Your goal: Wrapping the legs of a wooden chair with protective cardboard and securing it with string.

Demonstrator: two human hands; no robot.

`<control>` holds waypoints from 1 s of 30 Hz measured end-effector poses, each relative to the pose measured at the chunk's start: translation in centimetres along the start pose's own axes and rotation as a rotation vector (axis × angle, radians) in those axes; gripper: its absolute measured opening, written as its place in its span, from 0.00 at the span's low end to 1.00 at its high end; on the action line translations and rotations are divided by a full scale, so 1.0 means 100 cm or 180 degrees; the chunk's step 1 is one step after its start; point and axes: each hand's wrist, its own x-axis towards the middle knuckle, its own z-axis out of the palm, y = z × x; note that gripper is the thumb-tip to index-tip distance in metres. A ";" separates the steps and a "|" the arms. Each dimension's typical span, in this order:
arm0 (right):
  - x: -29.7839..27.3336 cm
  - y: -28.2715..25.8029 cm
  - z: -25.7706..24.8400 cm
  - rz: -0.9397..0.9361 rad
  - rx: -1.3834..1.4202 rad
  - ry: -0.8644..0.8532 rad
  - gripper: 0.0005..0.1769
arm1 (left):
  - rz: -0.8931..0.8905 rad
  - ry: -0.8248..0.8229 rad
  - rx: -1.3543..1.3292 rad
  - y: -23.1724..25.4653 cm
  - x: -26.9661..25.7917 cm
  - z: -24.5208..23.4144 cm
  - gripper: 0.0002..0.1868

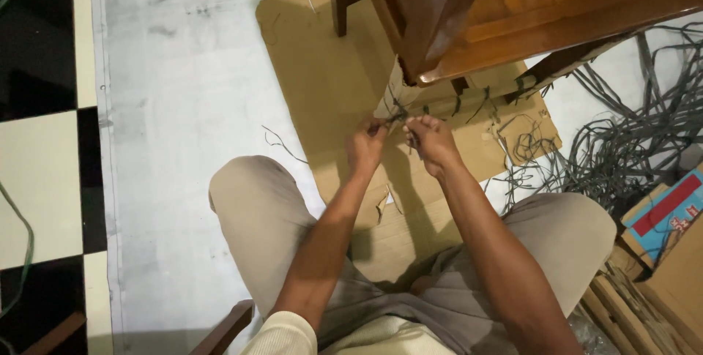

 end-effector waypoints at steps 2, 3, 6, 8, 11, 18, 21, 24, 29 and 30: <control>-0.002 -0.003 0.002 0.0003 0.0131 -0.0023 0.04 | -0.0001 0.0009 0.0040 0.005 -0.001 -0.001 0.12; -0.002 -0.004 0.003 0.0011 0.0261 -0.0046 0.04 | -0.0007 0.0020 0.0082 0.007 -0.002 -0.002 0.12; -0.015 -0.020 0.011 0.0067 0.0191 -0.0027 0.05 | -0.0070 0.0074 0.0280 0.004 0.000 0.001 0.13; -0.013 -0.018 0.010 0.0044 0.0234 -0.0080 0.05 | -0.0185 0.0041 0.0366 0.010 0.000 0.000 0.13; -0.012 -0.015 0.008 0.0023 0.0299 -0.0178 0.06 | -0.0250 0.0032 0.0494 0.009 0.002 0.001 0.13; -0.012 -0.020 0.014 -0.0060 0.0172 0.0153 0.04 | -0.0268 0.0124 0.0704 -0.002 0.001 0.006 0.12; -0.027 -0.039 0.017 -0.0098 0.0520 0.0037 0.05 | -0.0067 0.0086 0.0533 -0.002 -0.002 0.006 0.11; -0.022 -0.034 0.006 -0.0076 0.0800 -0.0065 0.05 | 0.0013 0.0084 0.0474 -0.005 0.000 0.007 0.11; -0.020 -0.029 -0.008 -0.0309 0.1309 -0.0274 0.01 | -0.0176 0.0017 0.0743 -0.006 -0.004 0.010 0.12; -0.018 -0.027 -0.012 -0.0462 0.1328 -0.0384 0.01 | -0.0166 -0.0008 0.0716 -0.006 -0.005 0.010 0.12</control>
